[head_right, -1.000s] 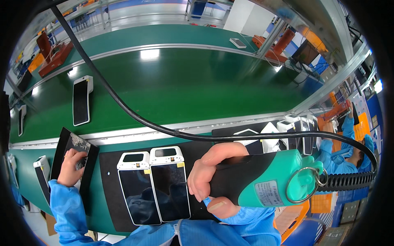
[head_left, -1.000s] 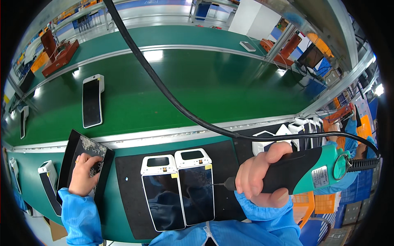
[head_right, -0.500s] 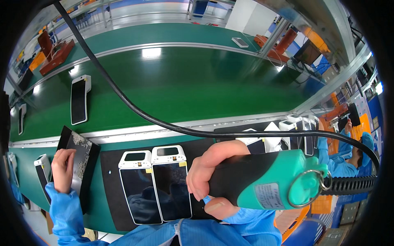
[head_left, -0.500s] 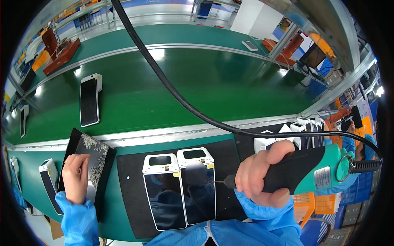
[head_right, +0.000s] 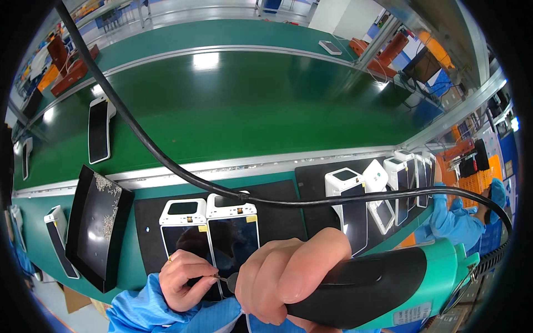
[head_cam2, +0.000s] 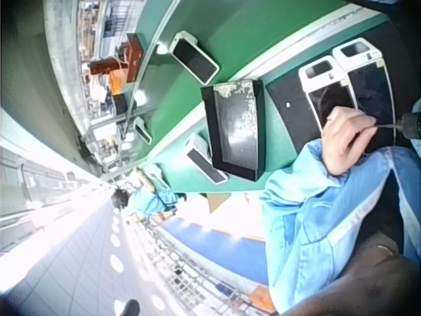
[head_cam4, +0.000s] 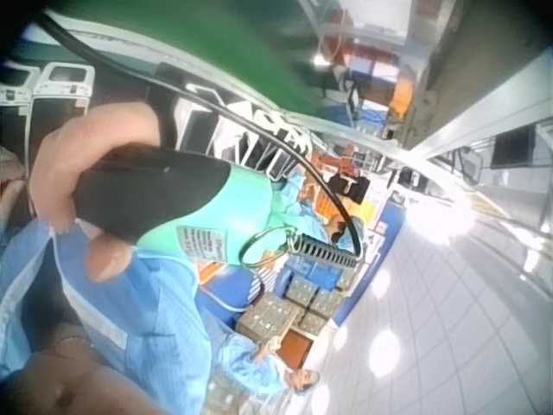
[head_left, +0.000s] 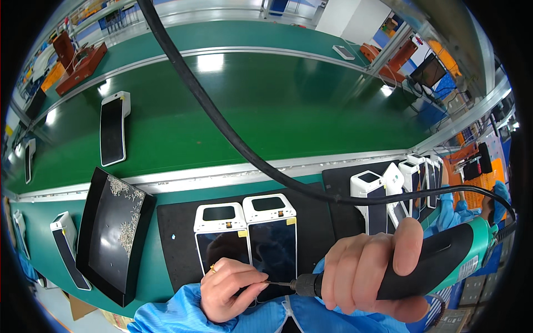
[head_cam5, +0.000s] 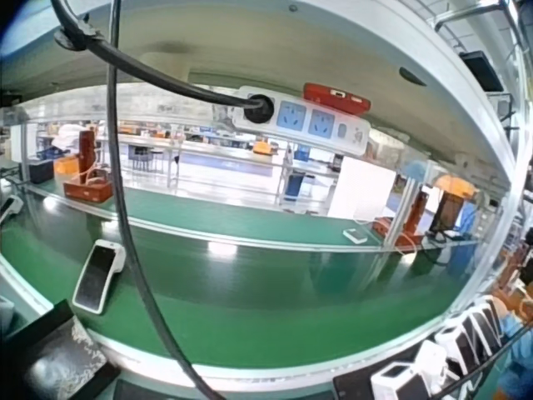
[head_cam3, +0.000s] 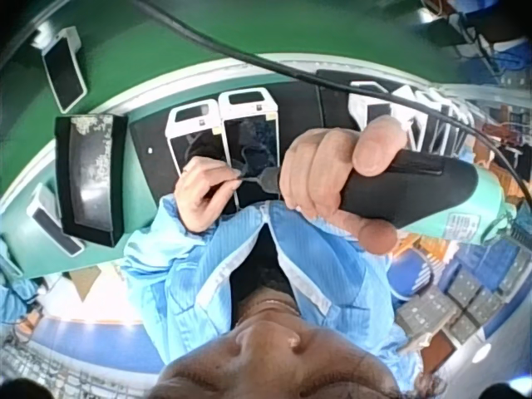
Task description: The person fastens screws into mobile handheld terminals on an assembly line using an electric screwdriver.
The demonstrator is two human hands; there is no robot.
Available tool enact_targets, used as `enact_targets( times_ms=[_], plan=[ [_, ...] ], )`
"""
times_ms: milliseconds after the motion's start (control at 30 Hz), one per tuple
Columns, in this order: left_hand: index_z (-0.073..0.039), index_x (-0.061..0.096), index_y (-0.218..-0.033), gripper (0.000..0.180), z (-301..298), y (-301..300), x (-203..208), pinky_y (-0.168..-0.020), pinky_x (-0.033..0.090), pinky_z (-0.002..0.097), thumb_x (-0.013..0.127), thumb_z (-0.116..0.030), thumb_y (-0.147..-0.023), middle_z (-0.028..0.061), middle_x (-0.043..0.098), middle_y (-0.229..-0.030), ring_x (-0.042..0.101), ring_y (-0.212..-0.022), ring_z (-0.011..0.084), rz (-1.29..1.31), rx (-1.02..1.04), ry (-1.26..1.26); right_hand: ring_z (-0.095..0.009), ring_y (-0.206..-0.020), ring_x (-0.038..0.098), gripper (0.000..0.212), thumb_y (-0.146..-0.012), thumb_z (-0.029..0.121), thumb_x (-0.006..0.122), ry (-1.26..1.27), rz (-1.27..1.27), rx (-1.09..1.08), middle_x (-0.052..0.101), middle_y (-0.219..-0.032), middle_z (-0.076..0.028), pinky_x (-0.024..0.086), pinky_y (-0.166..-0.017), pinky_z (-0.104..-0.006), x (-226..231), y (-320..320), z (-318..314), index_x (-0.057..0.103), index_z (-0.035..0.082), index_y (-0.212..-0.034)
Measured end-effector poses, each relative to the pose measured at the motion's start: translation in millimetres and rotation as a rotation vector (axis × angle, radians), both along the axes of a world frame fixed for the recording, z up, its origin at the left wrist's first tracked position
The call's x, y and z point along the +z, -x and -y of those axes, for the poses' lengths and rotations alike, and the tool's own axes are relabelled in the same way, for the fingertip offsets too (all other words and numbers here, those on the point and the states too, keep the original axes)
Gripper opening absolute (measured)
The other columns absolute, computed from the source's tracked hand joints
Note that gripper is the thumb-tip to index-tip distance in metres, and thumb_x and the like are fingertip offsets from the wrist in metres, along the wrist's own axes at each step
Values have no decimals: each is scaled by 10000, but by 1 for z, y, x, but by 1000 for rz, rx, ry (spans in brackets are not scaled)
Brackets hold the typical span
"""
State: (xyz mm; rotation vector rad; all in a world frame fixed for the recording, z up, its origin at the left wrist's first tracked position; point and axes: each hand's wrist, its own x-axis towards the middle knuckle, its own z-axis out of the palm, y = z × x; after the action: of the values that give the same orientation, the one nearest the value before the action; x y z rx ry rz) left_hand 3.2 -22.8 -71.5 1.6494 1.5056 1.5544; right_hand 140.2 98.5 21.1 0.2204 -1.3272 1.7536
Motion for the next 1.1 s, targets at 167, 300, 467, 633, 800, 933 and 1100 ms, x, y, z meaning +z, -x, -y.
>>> enact_targets(
  times_ms=[167, 300, 467, 633, 800, 933, 1100],
  plan=[
    [-45, 652, -788, 199, -1, -3, 3, -573, 449, 246, 758, -28, -620, 44, 625, -756, 588, -656, 172, 24, 10, -42, -162, -544, 507, 521, -775, 332, 697, 89, -168, 49, 528, -691, -77, 454, -484, -295, -8, 4, 2, 374, 8, -1023],
    [-42, 655, -787, 195, 0, -1, 4, -570, 450, 244, 757, -28, -620, 46, 625, -753, 589, -654, 172, 12, 20, -37, -162, -540, 508, 516, -776, 331, 696, 80, -182, 65, 528, -693, -76, 455, -480, -289, -9, 5, 0, 374, 13, -1023],
    [-6, 634, -808, 209, -1, -1, 4, -594, 454, 272, 730, 11, -622, 91, 631, -764, 593, -649, 209, -9, -24, -51, -181, -556, 515, 528, -762, 280, 719, 100, -159, 147, 527, -696, -92, 448, -504, -318, -7, 1, -2, 380, -9, -1045],
    [-43, 662, -787, 195, -2, -6, 1, -553, 446, 240, 762, -42, -619, 49, 619, -742, 587, -645, 171, 4, 14, -6, -183, -470, 526, 461, -817, 356, 635, -81, 16, 241, 519, -618, -66, 471, -420, -297, -4, 3, -20, 312, 72, -984],
    [-53, 654, -791, 209, -4, -9, -1, -548, 443, 249, 766, -50, -615, 47, 613, -734, 578, -634, 178, -14, 12, -4, -180, -504, 532, 490, -797, 338, 667, 60, 108, 31, 526, -643, -72, 477, -463, -305, 2, 2, 4, 310, 58, -982],
    [-63, 639, -809, 233, -10, -7, 0, -557, 440, 269, 767, -63, -615, 34, 607, -731, 565, -632, 193, -92, 28, -46, -192, -560, 538, 444, -736, 197, 721, 109, 98, 89, 544, -671, -103, 456, -511, -317, 0, 2, -1, 413, -1, -986],
    [-94, 627, -948, 348, -23, 2, 9, -714, 391, 317, 757, -184, -639, 18, 569, -877, 528, -817, 198, -242, 52, 73, -180, -552, 549, 524, -775, 293, 701, -153, 221, 115, 536, -678, -70, 487, -516, -319, -1, 2, -17, 312, 50, -1027]
  ],
)
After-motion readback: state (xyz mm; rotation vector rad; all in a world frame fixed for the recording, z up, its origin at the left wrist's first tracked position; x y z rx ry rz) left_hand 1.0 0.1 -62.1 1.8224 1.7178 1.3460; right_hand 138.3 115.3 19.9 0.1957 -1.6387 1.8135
